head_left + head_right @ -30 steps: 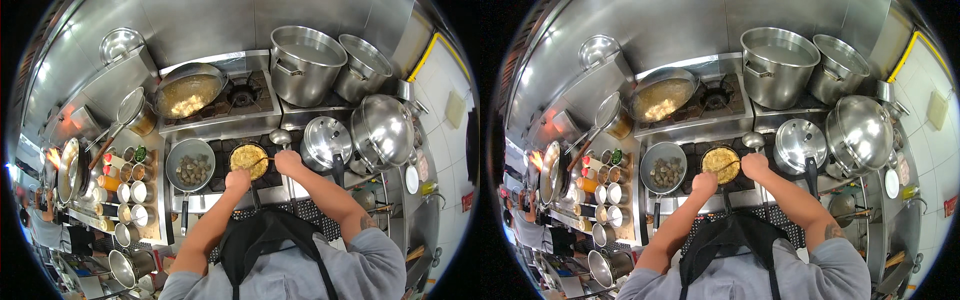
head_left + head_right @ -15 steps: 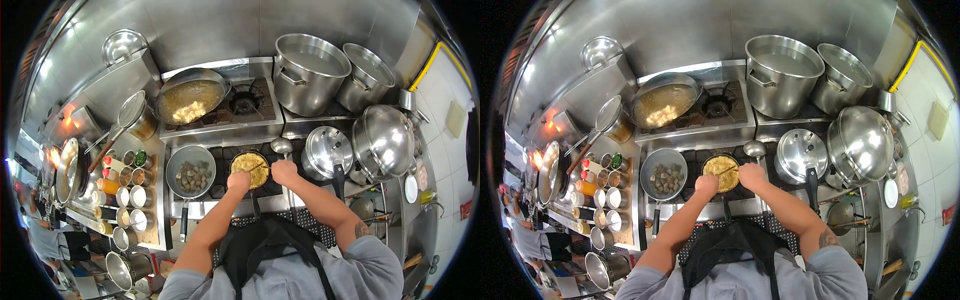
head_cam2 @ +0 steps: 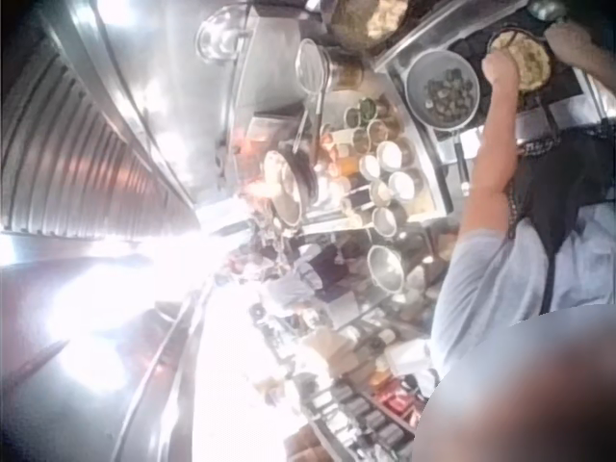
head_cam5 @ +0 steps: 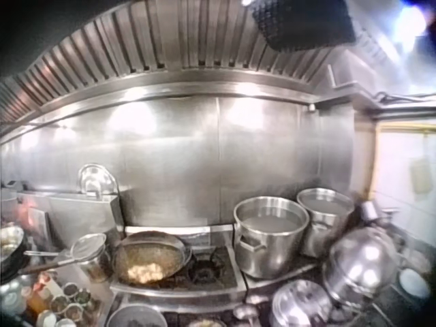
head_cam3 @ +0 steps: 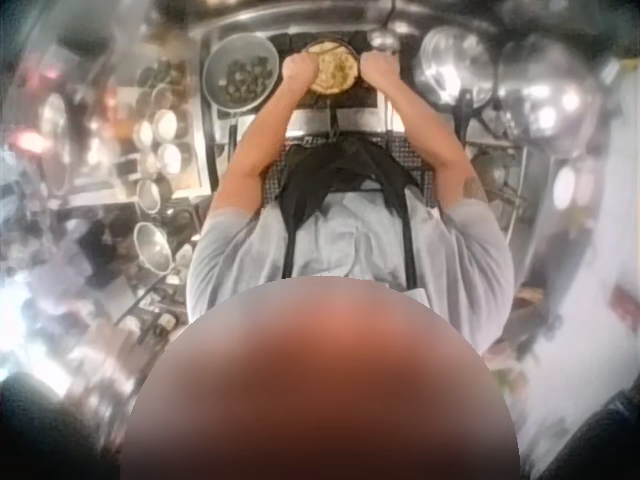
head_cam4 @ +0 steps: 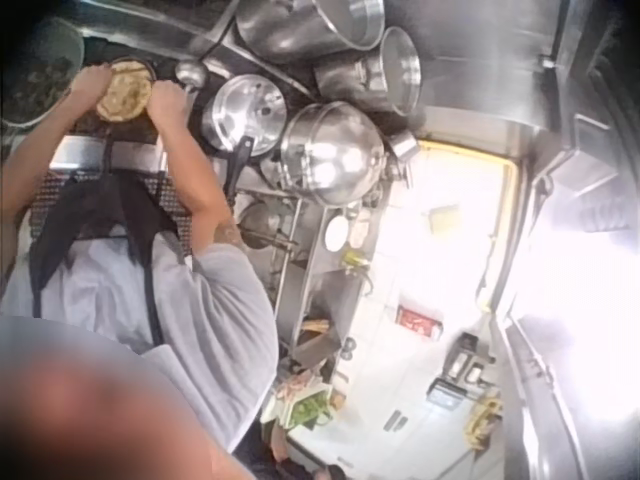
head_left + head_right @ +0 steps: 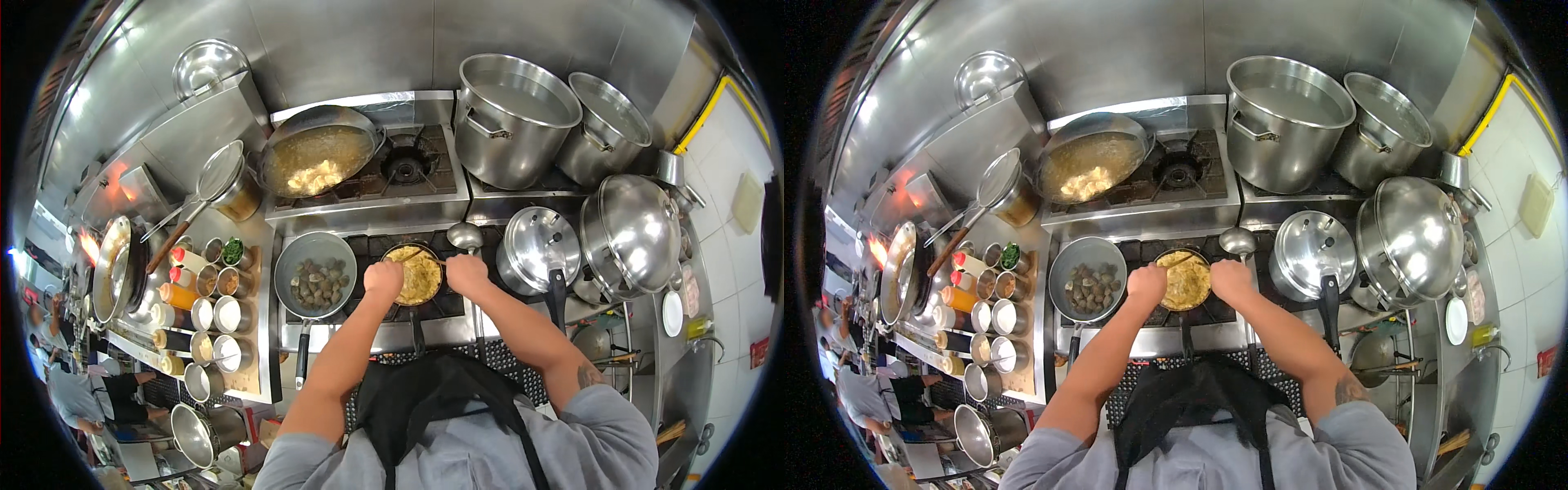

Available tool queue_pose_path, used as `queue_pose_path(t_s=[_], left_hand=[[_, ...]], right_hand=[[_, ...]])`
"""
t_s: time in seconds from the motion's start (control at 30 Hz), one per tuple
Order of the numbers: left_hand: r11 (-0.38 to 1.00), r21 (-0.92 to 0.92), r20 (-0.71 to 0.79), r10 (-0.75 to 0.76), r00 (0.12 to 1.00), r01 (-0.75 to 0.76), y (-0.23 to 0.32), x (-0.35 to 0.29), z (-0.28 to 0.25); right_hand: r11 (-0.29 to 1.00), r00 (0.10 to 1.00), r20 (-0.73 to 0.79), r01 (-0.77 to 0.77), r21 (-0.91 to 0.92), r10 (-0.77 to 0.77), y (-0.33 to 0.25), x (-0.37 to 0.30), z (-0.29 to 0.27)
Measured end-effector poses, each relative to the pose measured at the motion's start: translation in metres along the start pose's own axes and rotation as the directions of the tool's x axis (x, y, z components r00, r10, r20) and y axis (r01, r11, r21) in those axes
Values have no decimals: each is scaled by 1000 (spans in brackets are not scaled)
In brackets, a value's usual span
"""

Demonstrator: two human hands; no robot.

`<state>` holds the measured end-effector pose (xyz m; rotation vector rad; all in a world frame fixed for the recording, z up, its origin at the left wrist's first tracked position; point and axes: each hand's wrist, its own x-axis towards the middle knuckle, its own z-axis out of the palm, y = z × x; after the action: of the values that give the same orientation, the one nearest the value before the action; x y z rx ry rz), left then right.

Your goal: The person prepares a dish by gathering ingredients like chopped greens and clams from containers, mixing them in a bowl with seasoning, and then cooking the mixture in a pan on a gas stove, occasionally using chopsticks to adjust the food while it fries.

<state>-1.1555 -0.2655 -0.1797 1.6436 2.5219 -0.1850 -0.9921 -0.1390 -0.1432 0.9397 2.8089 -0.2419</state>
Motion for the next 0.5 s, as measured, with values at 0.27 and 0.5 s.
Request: queue_pose_path(t_s=[0.27,0.5], left_hand=[[988,-109,8,-111,994,111,-22,-31,9],[991,-76,17,-111,994,112,-23,-21,41]], right_hand=[[997,997,1,-74,10,74,6,-6,3],[999,999,-17,-34,17,34,-17,29,34]])
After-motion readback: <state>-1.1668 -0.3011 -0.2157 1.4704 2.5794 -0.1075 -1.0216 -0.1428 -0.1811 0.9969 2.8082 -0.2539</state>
